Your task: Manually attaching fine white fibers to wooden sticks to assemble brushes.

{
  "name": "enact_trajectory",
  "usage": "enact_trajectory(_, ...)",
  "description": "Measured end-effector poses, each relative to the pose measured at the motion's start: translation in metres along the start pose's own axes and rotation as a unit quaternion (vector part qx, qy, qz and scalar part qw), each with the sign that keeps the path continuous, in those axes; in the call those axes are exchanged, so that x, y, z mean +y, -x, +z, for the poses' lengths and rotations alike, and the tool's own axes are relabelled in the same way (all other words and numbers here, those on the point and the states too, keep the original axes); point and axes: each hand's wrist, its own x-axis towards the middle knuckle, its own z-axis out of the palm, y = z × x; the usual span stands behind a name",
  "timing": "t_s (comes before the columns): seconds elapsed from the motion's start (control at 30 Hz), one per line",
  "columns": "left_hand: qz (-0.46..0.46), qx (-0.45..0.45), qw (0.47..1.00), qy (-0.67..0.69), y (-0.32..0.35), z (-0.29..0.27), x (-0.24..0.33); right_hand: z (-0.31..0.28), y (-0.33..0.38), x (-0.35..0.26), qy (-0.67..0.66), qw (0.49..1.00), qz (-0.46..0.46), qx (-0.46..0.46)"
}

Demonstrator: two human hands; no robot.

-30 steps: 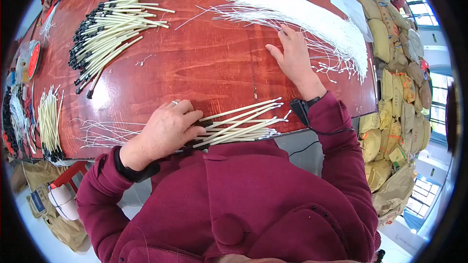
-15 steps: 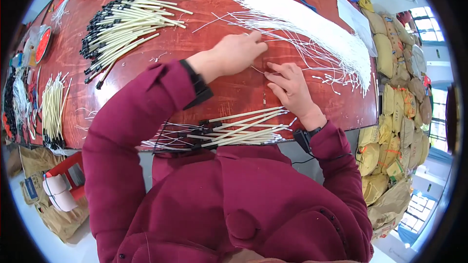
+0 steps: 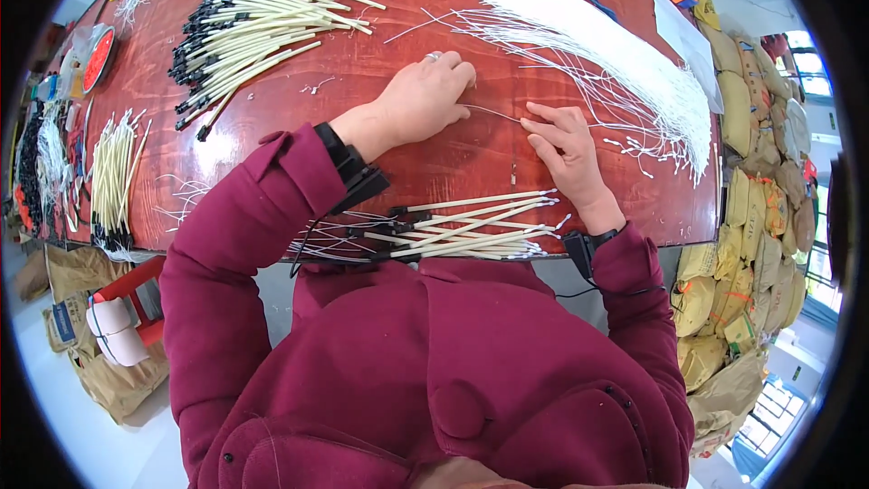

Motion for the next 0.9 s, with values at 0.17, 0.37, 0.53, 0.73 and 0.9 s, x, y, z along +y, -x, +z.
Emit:
enact_trajectory(0.17, 0.070, -0.021, 0.991, -0.114, 0.004, 0.012, 0.003, -0.001, 0.007, -0.001, -0.013, 1.000, 0.004, -0.001)
enact_trajectory(0.37, -0.020, -0.031, 0.998, -0.058, 0.030, -0.014, 0.009, -0.004, 0.009, -0.009, 0.005, 1.000, -0.012, -0.015)
enact_trajectory(0.53, -0.171, -0.027, 0.985, 0.011, 0.085, -0.051, -0.007, -0.012, 0.013, -0.001, 0.046, 0.999, -0.011, -0.012)
enact_trajectory(0.73, -0.227, -0.004, 0.971, 0.078, 0.148, -0.078, -0.014, -0.008, 0.013, -0.022, 0.051, 0.998, -0.030, -0.011)
enact_trajectory(0.9, -0.326, 0.007, 0.945, -0.005, 0.161, -0.118, -0.016, -0.005, 0.008, -0.035, 0.041, 0.999, -0.020, -0.021)
